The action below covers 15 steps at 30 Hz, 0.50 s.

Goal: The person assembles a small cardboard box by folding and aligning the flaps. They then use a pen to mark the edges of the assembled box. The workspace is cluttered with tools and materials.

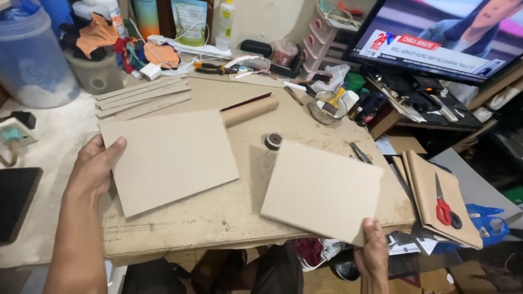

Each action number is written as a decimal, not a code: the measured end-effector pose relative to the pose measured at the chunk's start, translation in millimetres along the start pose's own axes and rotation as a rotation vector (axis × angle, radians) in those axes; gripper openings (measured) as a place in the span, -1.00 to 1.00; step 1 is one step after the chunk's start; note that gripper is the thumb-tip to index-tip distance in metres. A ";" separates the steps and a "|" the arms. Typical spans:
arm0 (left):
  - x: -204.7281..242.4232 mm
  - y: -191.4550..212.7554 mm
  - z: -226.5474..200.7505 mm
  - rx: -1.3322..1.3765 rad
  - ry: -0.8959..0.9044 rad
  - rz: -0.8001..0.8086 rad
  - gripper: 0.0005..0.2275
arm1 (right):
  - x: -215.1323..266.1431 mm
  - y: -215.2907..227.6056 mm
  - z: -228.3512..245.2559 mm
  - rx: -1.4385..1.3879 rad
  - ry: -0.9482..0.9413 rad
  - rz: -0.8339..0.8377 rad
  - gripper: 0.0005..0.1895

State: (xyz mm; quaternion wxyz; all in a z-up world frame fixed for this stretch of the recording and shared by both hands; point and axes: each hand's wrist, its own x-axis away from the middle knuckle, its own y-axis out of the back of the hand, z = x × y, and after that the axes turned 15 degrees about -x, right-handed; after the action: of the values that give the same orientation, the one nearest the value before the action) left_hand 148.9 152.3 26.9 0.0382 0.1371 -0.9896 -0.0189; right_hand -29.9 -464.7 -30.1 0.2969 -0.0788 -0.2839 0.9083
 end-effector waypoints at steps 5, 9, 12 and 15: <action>67.9 -0.8 -26.9 -0.067 -0.274 0.076 -0.65 | -9.2 -31.6 7.4 -0.058 0.057 0.115 -0.56; 101.9 -10.1 -32.2 -0.154 -0.433 0.118 -0.48 | -5.6 -75.5 -8.9 -0.042 -0.257 0.161 -0.55; 100.0 -11.9 -16.6 -0.176 -0.459 0.019 -0.48 | -32.8 -67.2 -82.5 -0.241 -0.136 0.479 -0.88; 107.6 -14.4 -43.6 -0.304 -0.426 0.144 -0.42 | 5.0 -128.0 -76.9 -0.330 -0.224 0.655 -0.47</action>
State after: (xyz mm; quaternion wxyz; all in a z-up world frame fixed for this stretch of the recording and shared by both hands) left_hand 53.1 107.9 77.3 -0.1494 0.0519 -0.9683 -0.1931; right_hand 53.3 -340.9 -21.5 -0.0587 -0.1125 -0.4168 0.9001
